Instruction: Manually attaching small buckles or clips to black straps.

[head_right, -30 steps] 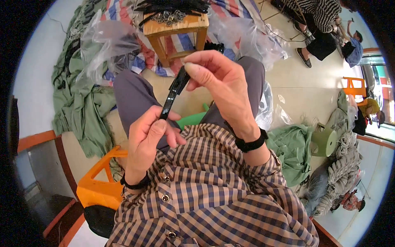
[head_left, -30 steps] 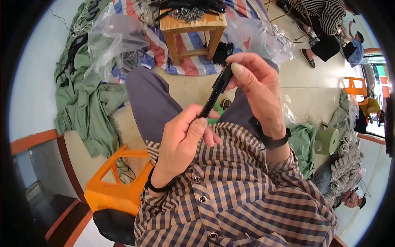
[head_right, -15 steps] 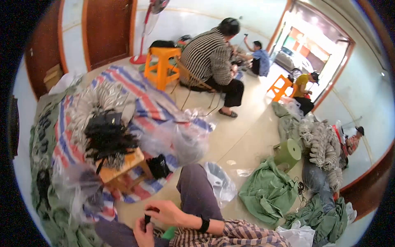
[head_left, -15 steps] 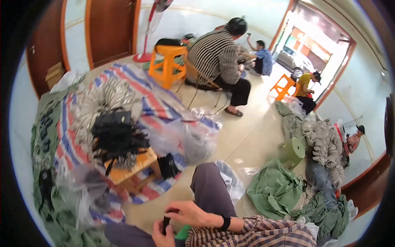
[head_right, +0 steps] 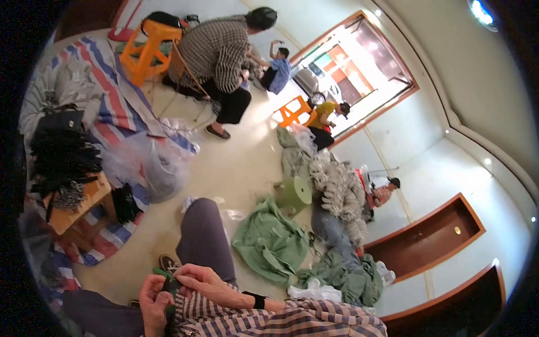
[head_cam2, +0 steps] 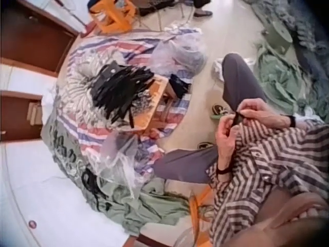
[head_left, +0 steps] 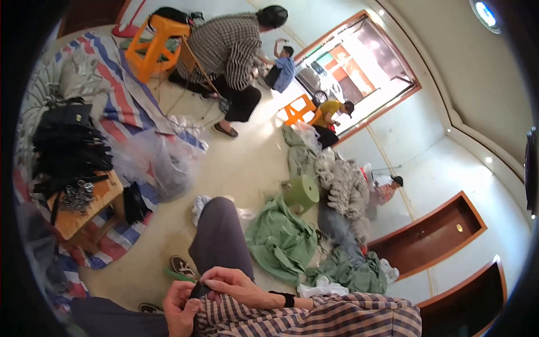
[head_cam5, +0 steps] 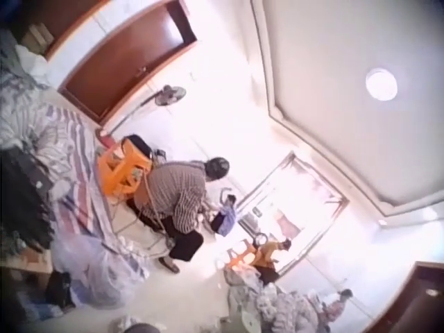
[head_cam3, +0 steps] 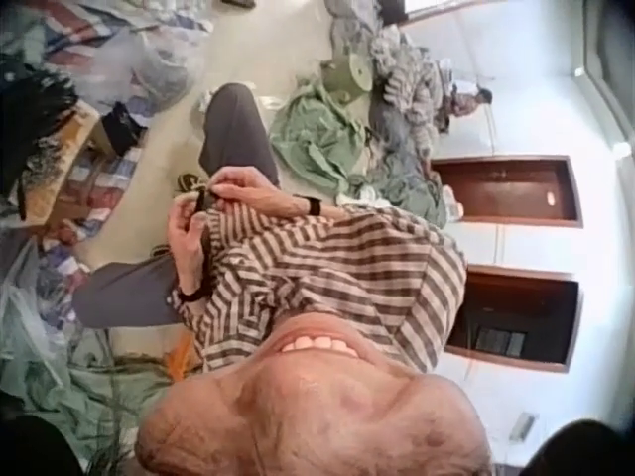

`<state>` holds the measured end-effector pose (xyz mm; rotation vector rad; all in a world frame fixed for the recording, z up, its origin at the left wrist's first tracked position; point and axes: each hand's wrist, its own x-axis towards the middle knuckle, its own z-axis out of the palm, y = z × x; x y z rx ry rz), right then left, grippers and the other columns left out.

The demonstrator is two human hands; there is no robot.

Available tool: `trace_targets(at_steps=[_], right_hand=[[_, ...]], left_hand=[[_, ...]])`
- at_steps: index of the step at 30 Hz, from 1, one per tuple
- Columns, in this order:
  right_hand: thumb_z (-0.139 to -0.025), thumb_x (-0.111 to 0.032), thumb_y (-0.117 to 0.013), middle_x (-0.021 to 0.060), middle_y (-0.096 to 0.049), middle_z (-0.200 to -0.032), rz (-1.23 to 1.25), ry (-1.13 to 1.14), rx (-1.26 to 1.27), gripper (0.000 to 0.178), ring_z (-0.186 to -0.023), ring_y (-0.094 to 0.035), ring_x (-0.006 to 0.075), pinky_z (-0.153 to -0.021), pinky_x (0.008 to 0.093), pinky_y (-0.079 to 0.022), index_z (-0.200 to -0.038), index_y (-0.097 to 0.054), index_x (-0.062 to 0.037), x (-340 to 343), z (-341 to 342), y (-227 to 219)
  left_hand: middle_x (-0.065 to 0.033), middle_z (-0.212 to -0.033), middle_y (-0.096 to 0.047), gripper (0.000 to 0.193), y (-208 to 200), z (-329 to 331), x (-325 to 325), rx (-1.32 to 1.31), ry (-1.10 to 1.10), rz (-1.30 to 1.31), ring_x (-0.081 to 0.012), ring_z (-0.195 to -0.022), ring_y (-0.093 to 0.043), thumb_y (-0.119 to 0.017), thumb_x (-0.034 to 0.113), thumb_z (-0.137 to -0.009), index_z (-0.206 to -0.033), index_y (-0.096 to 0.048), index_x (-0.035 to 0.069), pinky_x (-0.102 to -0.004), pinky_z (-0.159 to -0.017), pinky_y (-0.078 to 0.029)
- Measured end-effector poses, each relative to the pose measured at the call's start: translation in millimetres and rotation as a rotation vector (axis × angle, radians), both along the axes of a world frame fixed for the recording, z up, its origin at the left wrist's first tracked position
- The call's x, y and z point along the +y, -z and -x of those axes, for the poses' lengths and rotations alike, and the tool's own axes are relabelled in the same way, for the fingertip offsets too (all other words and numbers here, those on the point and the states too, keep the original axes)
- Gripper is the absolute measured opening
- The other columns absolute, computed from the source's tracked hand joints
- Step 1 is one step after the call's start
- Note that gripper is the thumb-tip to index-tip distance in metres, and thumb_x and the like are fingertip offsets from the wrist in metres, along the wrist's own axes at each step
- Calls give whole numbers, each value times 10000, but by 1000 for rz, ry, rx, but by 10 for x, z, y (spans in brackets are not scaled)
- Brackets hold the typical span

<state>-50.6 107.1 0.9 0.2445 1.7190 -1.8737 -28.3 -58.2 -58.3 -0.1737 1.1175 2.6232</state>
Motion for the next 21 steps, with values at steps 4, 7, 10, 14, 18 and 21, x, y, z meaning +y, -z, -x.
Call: trace_targets(at_steps=[4, 7, 10, 14, 18, 21], right_hand=[[-933, -172, -507, 28, -589, -822, -40, -28, 54, 212, -675, -547, 68, -626, 202, -449, -1062, -546, -9, -26, -82, 59], [-927, -171, -519, 30, -595, -818, 29, 20, 128, 215, -665, -556, 74, -633, 205, -458, -1062, -551, -7, 11, -121, 117], [-927, -165, -520, 22, -595, -789, 79, -40, 164, 218, -678, -562, 70, -643, 199, -462, -1074, -548, -7, 15, -140, 98], [-929, -157, -515, 11, -584, -783, 175, -145, 157, 209, -694, -552, 57, -651, 188, -451, -1072, -548, -8, 112, -107, 173], [-927, -164, -521, -9, -555, -799, 227, -228, 219, 222, -685, -508, 44, -621, 188, -424, -1051, -568, 15, 147, -109, 313], [-932, -164, -510, -4, -561, -810, 259, -230, 218, 212, -717, -528, 51, -661, 197, -440, -1057, -554, 1, 204, -95, 389]], left_hand=[[-20, -803, -553, 207, 55, -139, -92, 73, 10, -45, -84, -614, -497, -574, 121, -855, -1032, -516, 29, -202, -528, -376], [38, -710, -432, 105, -81, -291, -114, 172, 36, 61, -43, -571, -345, -519, 91, -908, -1007, -511, 58, -182, -511, -301], [38, -686, -422, 71, -101, -383, -27, 258, 2, 244, -43, -565, -347, -524, 72, -894, -960, -500, 64, -188, -504, -301], [27, -693, -443, 66, -233, -418, 56, 211, -55, 399, -50, -556, -369, -515, 56, -877, -941, -498, 55, -200, -489, -309], [19, -680, -438, 37, -209, -524, 151, 150, -30, 490, -63, -544, -376, -499, 66, -882, -914, -488, 52, -209, -484, -314], [19, -635, -400, 51, -411, -522, 292, 124, -75, 560, -57, -540, -353, -502, 103, -887, -895, -491, 55, -223, -491, -310]])
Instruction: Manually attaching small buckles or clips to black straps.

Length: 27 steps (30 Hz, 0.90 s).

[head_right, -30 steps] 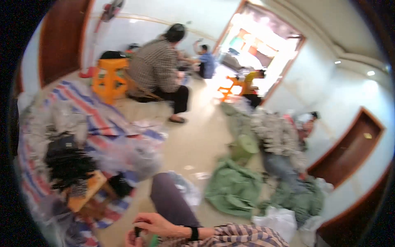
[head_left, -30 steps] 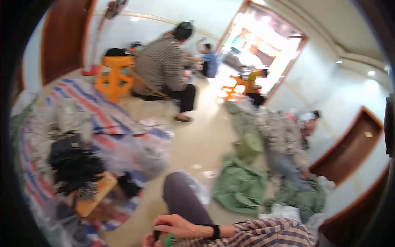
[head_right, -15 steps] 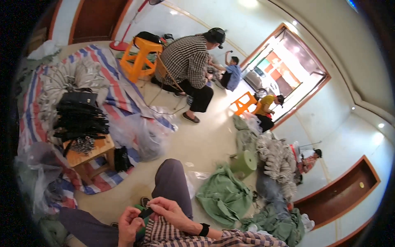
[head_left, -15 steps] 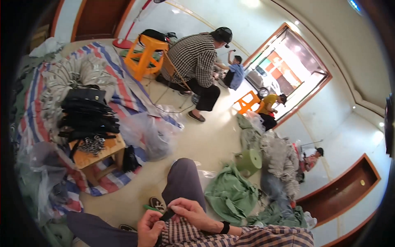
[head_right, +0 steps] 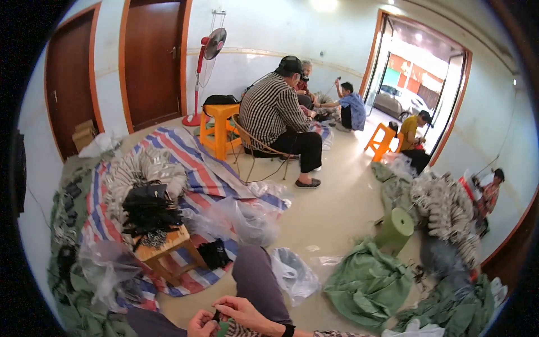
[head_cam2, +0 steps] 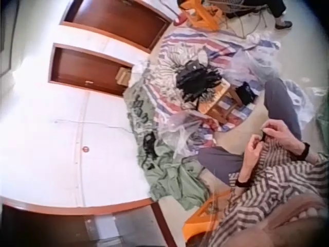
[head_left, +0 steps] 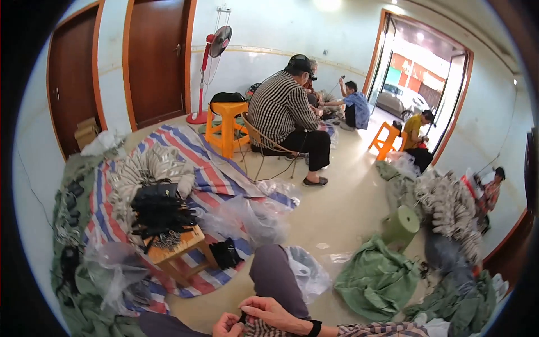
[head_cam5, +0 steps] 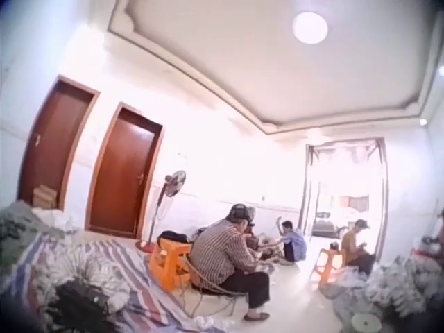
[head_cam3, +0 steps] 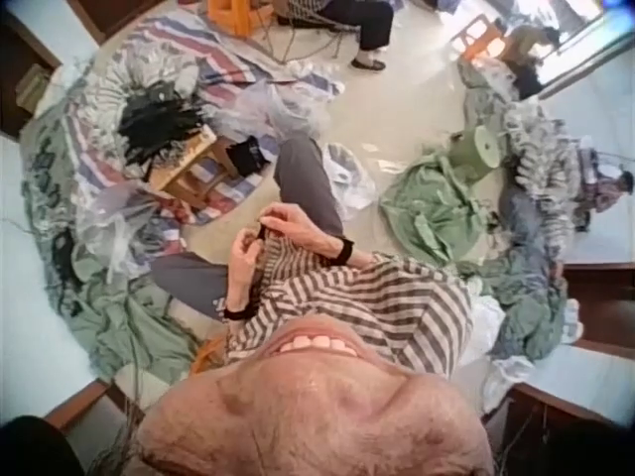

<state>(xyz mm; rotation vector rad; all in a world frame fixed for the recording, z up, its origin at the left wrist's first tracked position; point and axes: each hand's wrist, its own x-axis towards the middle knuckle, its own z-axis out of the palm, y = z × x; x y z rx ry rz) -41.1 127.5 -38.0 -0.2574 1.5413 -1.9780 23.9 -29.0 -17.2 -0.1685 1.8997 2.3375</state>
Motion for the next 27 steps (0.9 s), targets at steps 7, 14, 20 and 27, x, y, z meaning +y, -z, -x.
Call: trace_targets(at_steps=[7, 14, 20, 27], right_hand=[[-924, -160, -518, 3, -580, -795, 44, -49, 27, 202, -670, -519, 59, -623, 205, -434, -1022, -574, 8, -47, -12, 161], [-870, -107, -581, 0, -565, -751, -146, 7, 240, 150, -663, -520, 55, -586, 201, -428, -951, -584, 19, -264, 98, -2], [-882, -113, -578, 18, -599, -737, -101, -39, 37, 157, -648, -538, 58, -583, 195, -432, -961, -590, 21, -486, 213, 11], [-896, -125, -529, 24, -573, -691, -237, -5, 185, 160, -627, -525, 69, -591, 204, -426, -917, -592, 20, -786, 805, 20]], left_hand=[[16, -604, -402, 133, 36, -65, -43, -94, -162, -5, -80, -498, -312, -524, 193, -910, -891, -502, 62, -237, -487, -289], [-21, -652, -493, 91, 155, 78, -188, -19, -189, 255, -75, -554, -417, -531, 40, -812, -894, -504, 9, -228, -506, -357], [-44, -738, -566, 156, 93, 71, -361, -81, -219, 160, -61, -579, -504, -482, 21, -838, -989, -477, -16, -208, -511, -412], [-59, -766, -593, 184, 195, 125, -496, -141, -250, -19, -55, -575, -507, -492, 38, -855, -1030, -476, -17, -196, -510, -417]])
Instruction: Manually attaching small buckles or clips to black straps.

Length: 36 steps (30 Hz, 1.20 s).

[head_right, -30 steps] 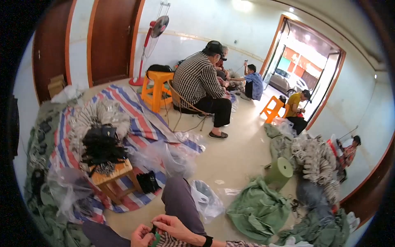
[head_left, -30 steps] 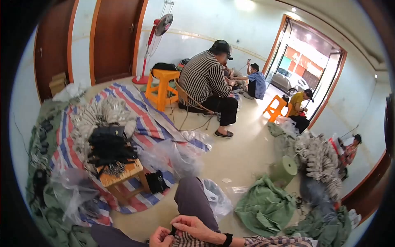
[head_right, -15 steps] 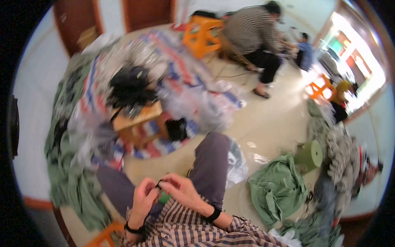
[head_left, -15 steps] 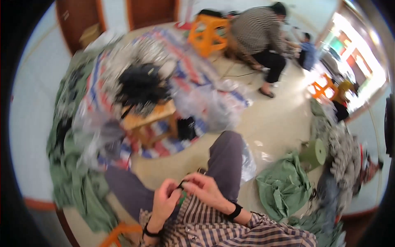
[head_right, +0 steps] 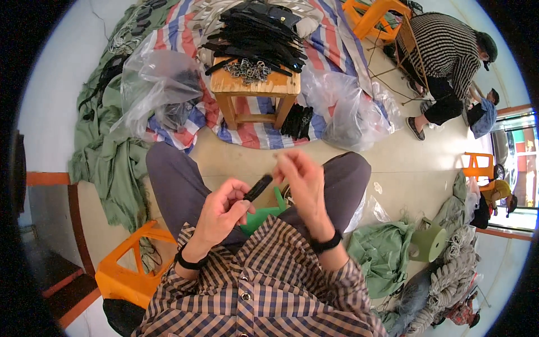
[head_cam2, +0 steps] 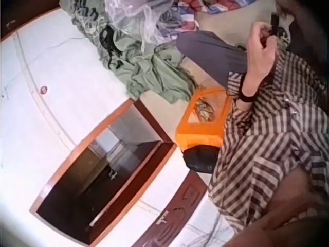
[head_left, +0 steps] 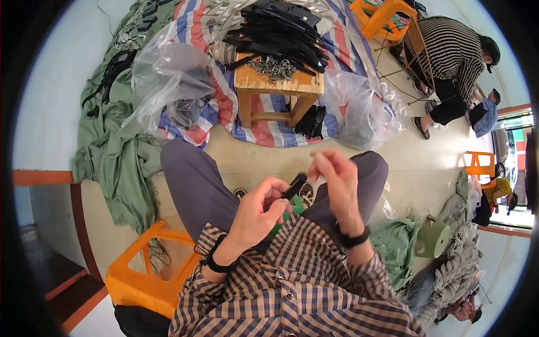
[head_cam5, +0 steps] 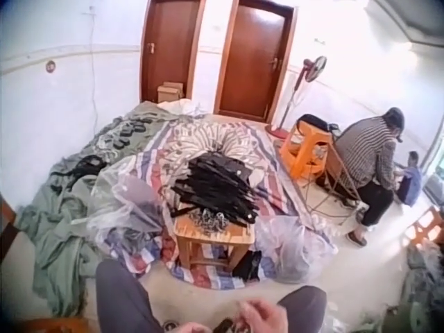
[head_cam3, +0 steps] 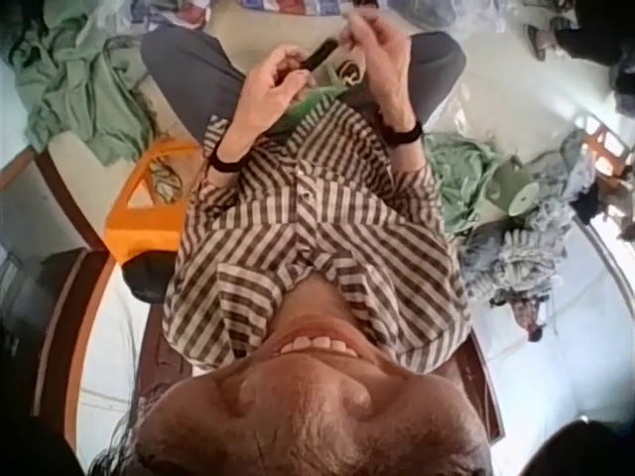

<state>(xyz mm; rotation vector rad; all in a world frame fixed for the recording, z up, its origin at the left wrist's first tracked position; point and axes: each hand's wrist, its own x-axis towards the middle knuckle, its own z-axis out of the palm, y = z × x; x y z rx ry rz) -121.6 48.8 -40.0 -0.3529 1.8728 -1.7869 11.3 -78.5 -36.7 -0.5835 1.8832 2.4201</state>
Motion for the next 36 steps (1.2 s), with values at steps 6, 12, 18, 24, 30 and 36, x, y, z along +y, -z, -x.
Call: trace_targets(at_steps=[6, 12, 18, 24, 30, 36], right_hand=[[-840, -169, -569, 48, -619, -681, -287, 25, 409, 196, -581, -563, 86, -553, 222, -433, -850, -617, 21, -415, 1138, 131], [-800, -157, -573, 73, -611, -644, -308, 55, 665, 187, -563, -585, 107, -550, 247, -453, -839, -636, 14, -812, 1786, 153], [-782, -157, -577, 67, -619, -632, -376, -34, 710, 182, -542, -601, 111, -547, 255, -471, -828, -648, 4, -1166, 2195, -172], [-745, -144, -571, 107, -642, -661, -551, -342, 595, 171, -585, -640, 191, -556, 306, -490, -814, -657, -13, -1183, 1896, 177], [-740, -151, -606, 121, -636, -770, -511, -152, 883, 152, -727, -623, 276, -648, 355, -485, -846, -624, -44, -1148, 1553, 363], [-754, -184, -628, 118, -592, -806, -590, -138, 1107, 178, -759, -582, 312, -667, 396, -462, -879, -589, -63, -1208, 1506, 548]], left_hand=[[-67, -770, -596, 180, 163, 13, -35, -19, -40, -78, -53, -567, -497, -499, 35, -861, -1032, -481, -17, -191, -511, -411], [-69, -762, -600, 174, 250, -47, -110, -35, -79, -97, -65, -562, -506, -501, 20, -852, -1020, -484, -21, -196, -510, -414], [-86, -785, -608, 163, 284, -53, -209, -49, -189, -209, -84, -565, -518, -493, -3, -844, -1007, -492, -7, -205, -508, -421], [-68, -775, -589, 156, 220, -102, -387, 42, -413, -277, -80, -566, -504, -470, 16, -863, -1017, -496, 18, -202, -513, -402], [-57, -775, -589, 151, 250, -199, -334, 87, -408, -251, -74, -565, -499, -487, 48, -870, -1018, -497, 16, -196, -510, -394], [-55, -781, -586, 161, 223, -242, -327, 124, -422, -248, -72, -562, -495, -503, 71, -873, -1025, -495, 18, -193, -506, -389]])
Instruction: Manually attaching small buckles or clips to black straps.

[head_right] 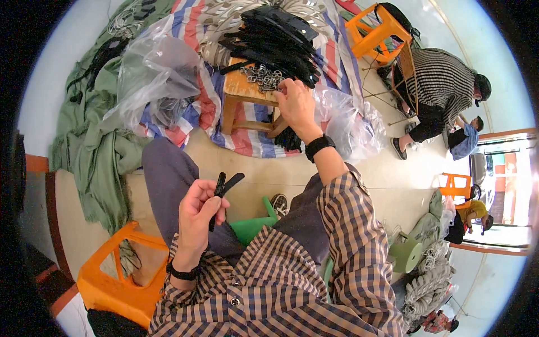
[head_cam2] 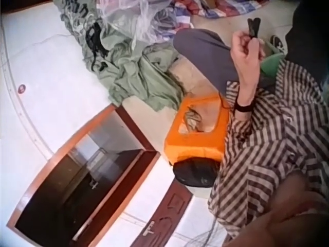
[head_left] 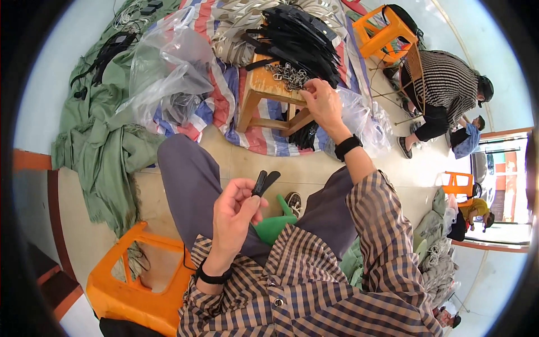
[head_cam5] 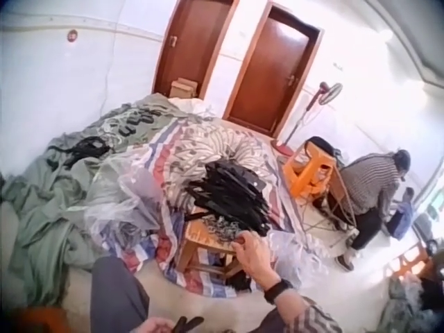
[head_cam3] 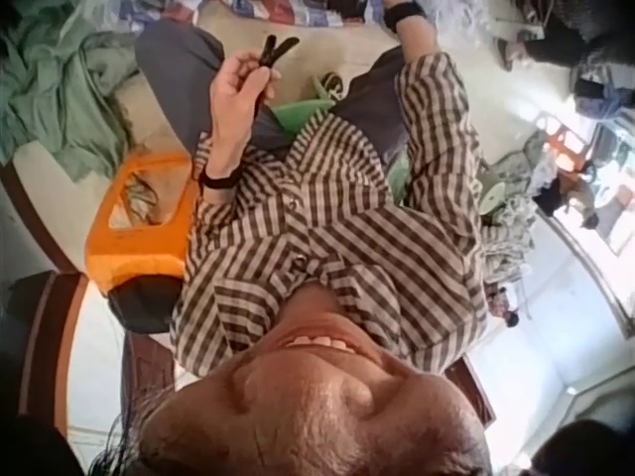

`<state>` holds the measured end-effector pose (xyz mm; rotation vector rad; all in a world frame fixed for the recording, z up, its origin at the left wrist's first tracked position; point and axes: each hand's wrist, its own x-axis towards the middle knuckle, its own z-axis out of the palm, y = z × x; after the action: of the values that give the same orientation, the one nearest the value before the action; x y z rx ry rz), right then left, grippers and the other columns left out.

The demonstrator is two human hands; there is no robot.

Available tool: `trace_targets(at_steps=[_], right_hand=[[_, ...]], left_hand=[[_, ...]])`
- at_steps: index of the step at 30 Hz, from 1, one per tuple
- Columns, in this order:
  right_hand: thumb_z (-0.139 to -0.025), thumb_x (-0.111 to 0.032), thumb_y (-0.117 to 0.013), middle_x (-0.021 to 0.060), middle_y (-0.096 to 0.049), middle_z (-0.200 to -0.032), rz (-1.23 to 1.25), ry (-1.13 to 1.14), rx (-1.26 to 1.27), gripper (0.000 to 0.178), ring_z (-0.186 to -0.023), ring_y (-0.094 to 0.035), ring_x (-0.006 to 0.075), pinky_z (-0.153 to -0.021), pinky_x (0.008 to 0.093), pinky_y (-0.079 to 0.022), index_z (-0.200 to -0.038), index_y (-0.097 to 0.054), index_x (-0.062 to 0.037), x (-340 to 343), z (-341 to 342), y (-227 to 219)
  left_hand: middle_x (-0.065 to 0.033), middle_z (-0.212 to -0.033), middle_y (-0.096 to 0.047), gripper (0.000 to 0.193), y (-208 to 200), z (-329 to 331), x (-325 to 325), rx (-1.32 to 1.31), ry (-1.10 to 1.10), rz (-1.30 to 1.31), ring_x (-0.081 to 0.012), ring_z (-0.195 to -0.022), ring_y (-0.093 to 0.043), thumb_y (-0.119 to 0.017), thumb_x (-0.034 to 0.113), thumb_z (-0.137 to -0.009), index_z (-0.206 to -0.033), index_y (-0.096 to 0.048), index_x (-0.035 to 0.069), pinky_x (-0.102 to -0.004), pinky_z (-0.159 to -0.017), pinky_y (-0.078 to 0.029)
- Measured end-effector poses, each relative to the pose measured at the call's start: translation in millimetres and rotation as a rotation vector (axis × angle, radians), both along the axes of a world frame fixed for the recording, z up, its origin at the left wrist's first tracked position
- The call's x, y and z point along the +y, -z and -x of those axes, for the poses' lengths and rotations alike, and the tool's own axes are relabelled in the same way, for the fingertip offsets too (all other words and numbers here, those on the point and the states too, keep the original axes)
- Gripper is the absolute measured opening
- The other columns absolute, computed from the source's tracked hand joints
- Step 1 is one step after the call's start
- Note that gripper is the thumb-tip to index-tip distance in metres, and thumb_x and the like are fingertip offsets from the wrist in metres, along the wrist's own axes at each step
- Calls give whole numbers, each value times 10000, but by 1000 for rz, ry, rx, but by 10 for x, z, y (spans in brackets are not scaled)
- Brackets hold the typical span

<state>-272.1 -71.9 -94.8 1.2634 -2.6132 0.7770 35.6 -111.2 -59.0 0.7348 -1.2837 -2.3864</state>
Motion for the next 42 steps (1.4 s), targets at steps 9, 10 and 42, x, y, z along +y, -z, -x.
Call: trace_targets(at_steps=[9, 10, 42], right_hand=[[-770, -156, -595, 150, -565, -843, -4, 36, 41, 122, -825, -557, 345, -685, 433, -451, -832, -572, -53, 28, -30, 94], [-773, -166, -593, 139, -569, -828, 30, 31, 52, 143, -793, -569, 325, -683, 417, -453, -843, -584, -41, 86, 13, 109], [-661, -84, -645, 68, -658, -750, -117, 297, -315, 68, -774, -646, 227, -632, 326, -499, -717, -671, -110, -763, -63, 395]], left_hand=[[-62, -777, -589, 174, 61, -26, 16, -5, 2, 10, -76, -561, -493, -501, 66, -872, -1037, -488, 14, -199, -506, -393], [-64, -773, -589, 174, 63, 1, 23, -5, 6, 19, -78, -562, -493, -500, 63, -871, -1036, -489, 11, -200, -505, -392], [-41, -707, -435, 186, 325, 19, 166, -266, 223, 422, -136, -527, -326, -461, 204, -949, -935, -514, 26, -276, -504, -293]])
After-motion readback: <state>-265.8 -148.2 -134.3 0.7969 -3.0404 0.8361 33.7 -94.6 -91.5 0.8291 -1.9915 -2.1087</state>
